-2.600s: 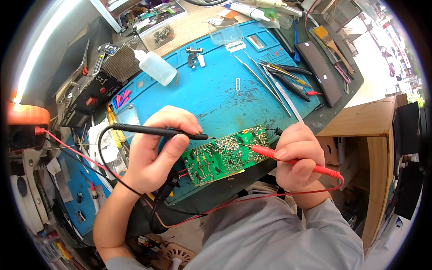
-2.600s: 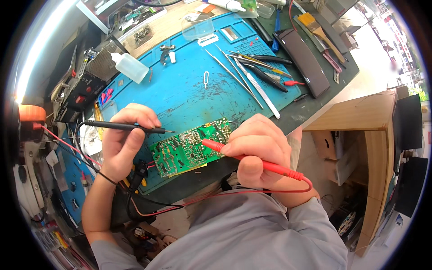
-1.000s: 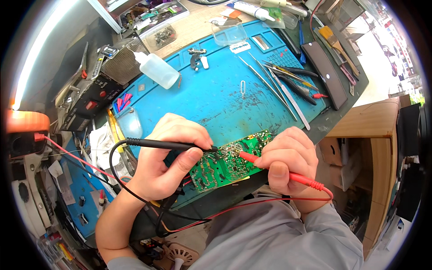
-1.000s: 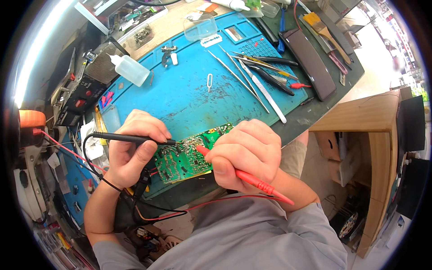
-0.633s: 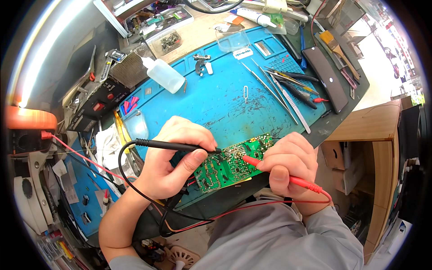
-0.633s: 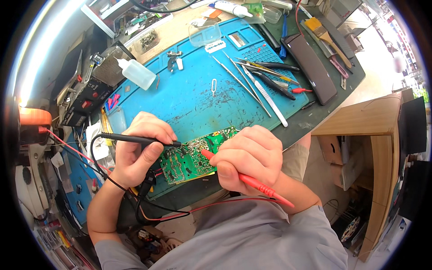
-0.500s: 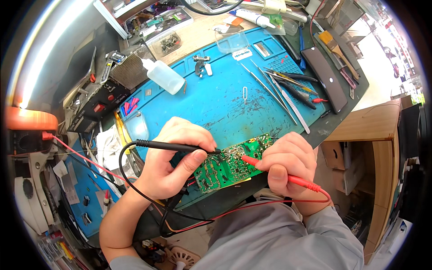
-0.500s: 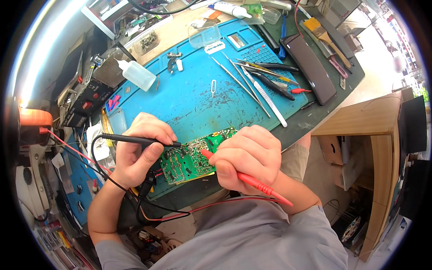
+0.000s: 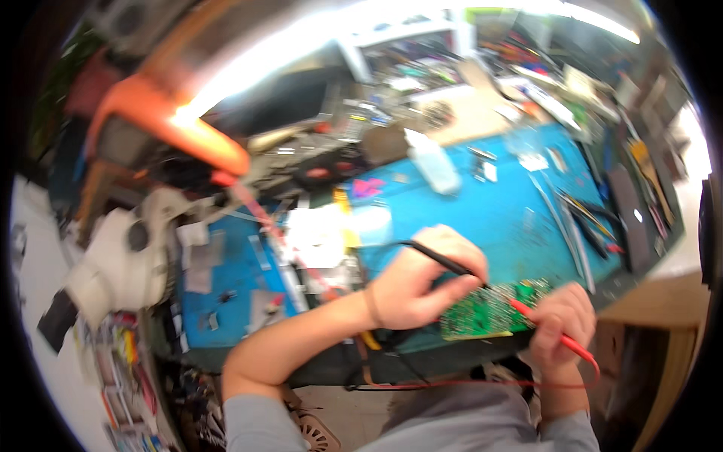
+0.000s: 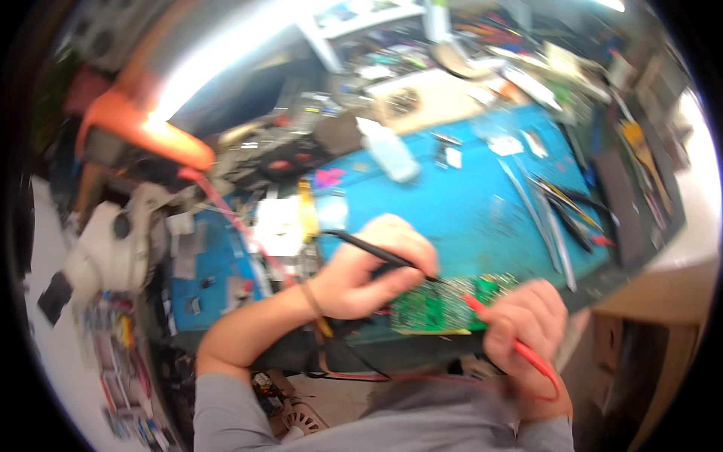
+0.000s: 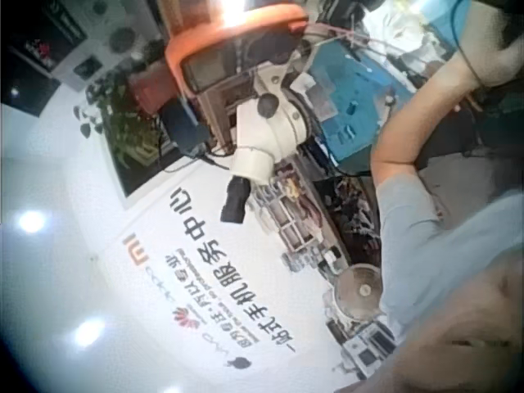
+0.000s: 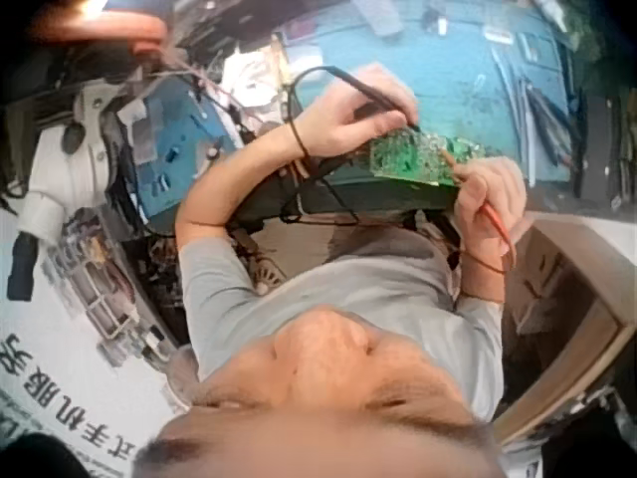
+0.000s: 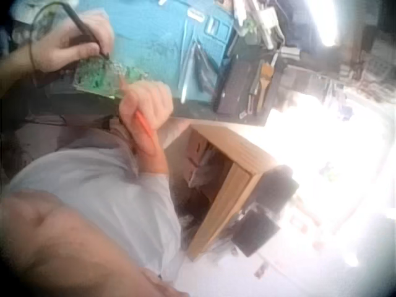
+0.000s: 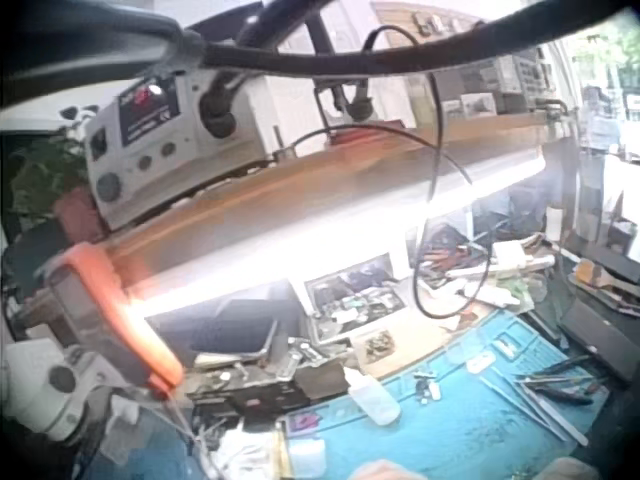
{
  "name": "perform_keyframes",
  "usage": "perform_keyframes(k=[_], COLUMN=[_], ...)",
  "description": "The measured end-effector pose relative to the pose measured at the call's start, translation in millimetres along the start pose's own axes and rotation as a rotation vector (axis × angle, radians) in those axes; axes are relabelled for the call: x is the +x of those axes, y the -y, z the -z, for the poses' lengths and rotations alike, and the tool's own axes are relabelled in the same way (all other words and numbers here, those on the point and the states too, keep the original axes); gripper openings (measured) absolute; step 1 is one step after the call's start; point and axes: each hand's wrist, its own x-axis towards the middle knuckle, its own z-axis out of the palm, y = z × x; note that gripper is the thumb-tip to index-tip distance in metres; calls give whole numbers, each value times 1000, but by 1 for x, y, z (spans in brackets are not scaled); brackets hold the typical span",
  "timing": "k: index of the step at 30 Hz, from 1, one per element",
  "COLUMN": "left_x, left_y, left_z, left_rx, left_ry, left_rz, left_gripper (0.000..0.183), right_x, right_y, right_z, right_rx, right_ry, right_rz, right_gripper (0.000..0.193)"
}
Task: The person uses multimeter probes to test various points on a green circuit board and a yellow power supply unit. They repeatedly touch the probes to different components and solder points on both sides of the board while seated at a workbench.
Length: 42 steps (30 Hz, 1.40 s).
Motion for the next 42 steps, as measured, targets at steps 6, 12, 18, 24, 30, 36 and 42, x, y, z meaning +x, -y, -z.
perform_keyframes(k=[6,12,18,24,30,36,42], left_x=[-2,-2,0,0,-1,-3,1], left_y=[-2,0,-1,0,-2,-2,-4], left_z=[-5,-7,-7,-8,-7,-5,-4], left_rx=[-25,-25,-29,-33,-29,-34,-23], left_ry=[-33,-28,-28,-39,-39,-35,-40], left_rz=[-16,-3,-11,-13,-15,-16,-3], left_gripper=[7,8,8,8,8,8,8], right_x=[-3,-2,0,1,5,5,6], right_y=[8,6,4,3,6,8,-3], right_z=[1,0,3,2,3,-2,1], right_rx=[-12,1,6,-1,-2,4,31], right_ry=[-14,-20,-5,1,20,-9,-13], right_rz=[-67,-65,-35,-26,-30,-58,7], right_gripper=[26,29,19,18,15,24,14])
